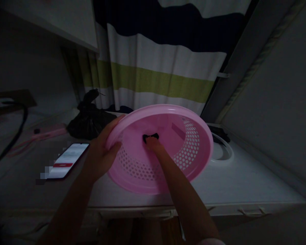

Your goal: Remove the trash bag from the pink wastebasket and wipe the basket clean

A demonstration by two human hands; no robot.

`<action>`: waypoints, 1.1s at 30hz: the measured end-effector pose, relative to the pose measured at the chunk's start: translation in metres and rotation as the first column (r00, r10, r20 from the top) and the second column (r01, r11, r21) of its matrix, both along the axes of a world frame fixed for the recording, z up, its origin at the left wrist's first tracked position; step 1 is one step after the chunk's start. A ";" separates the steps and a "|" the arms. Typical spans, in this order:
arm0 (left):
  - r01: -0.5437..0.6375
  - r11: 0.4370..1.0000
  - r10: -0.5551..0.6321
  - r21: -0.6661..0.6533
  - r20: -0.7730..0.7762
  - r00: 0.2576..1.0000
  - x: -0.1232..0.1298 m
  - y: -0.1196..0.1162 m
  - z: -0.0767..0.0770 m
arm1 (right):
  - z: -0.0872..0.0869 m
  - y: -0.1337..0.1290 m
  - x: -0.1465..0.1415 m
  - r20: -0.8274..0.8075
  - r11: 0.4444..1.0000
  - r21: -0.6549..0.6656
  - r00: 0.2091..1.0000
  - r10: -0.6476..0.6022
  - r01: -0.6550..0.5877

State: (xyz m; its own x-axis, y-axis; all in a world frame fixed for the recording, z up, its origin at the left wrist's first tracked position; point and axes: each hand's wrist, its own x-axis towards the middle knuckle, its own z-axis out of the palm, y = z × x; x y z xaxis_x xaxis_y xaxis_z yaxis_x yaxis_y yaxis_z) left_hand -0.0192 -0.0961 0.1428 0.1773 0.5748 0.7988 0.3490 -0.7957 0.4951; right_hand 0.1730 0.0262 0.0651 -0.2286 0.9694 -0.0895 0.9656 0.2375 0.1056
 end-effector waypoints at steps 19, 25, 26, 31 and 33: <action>-0.056 0.998 0.057 -0.026 0.033 0.998 0.001 -0.005 -0.005 | 0.016 -0.085 0.007 -0.114 0.954 -0.089 0.955 0.275 -0.286; -0.067 0.998 0.067 -0.018 0.019 0.998 0.001 -0.010 -0.004 | 0.020 -0.088 0.013 0.128 0.998 -0.058 0.992 0.005 0.002; -0.065 0.998 0.065 -0.017 0.014 0.998 0.001 -0.010 -0.003 | 0.019 -0.085 0.015 0.135 0.999 -0.038 0.991 -0.020 0.025; -0.055 0.998 0.056 0.028 -0.025 0.998 0.000 -0.011 -0.002 | 0.012 -0.053 0.020 0.150 0.996 0.033 0.985 -0.087 0.083; -0.052 0.998 0.054 0.041 -0.043 0.998 -0.001 -0.011 -0.002 | 0.010 -0.037 0.018 0.149 0.996 0.032 0.985 -0.084 0.080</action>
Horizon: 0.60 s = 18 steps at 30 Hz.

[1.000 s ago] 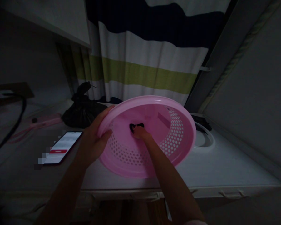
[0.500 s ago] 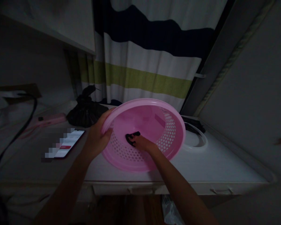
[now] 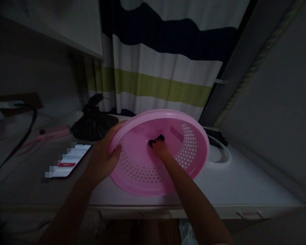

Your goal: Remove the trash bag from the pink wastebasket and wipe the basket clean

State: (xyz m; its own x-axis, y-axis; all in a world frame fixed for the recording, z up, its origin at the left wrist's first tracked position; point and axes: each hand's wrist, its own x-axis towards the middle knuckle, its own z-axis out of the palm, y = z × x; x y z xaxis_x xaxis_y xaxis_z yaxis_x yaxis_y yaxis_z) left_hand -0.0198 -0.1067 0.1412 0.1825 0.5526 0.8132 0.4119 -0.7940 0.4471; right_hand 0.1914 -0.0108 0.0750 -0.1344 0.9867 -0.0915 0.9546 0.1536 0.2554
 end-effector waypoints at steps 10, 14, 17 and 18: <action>0.036 0.998 -0.037 -0.048 -0.024 0.999 0.006 0.004 0.004 | -0.002 0.029 -0.021 -0.026 0.995 -0.064 0.997 0.070 -0.071; 0.046 0.998 -0.045 -0.045 0.015 0.999 0.005 0.004 0.003 | -0.003 0.011 -0.025 -0.066 0.987 -0.047 0.986 0.150 -0.154; 0.046 0.997 -0.043 -0.058 0.051 0.998 0.005 0.003 0.001 | -0.004 -0.005 -0.026 -0.093 0.978 -0.029 0.974 0.205 -0.209; 0.042 0.997 -0.038 -0.067 0.059 0.998 0.005 0.003 0.001 | -0.005 -0.010 -0.025 -0.103 0.973 -0.019 0.968 0.228 -0.231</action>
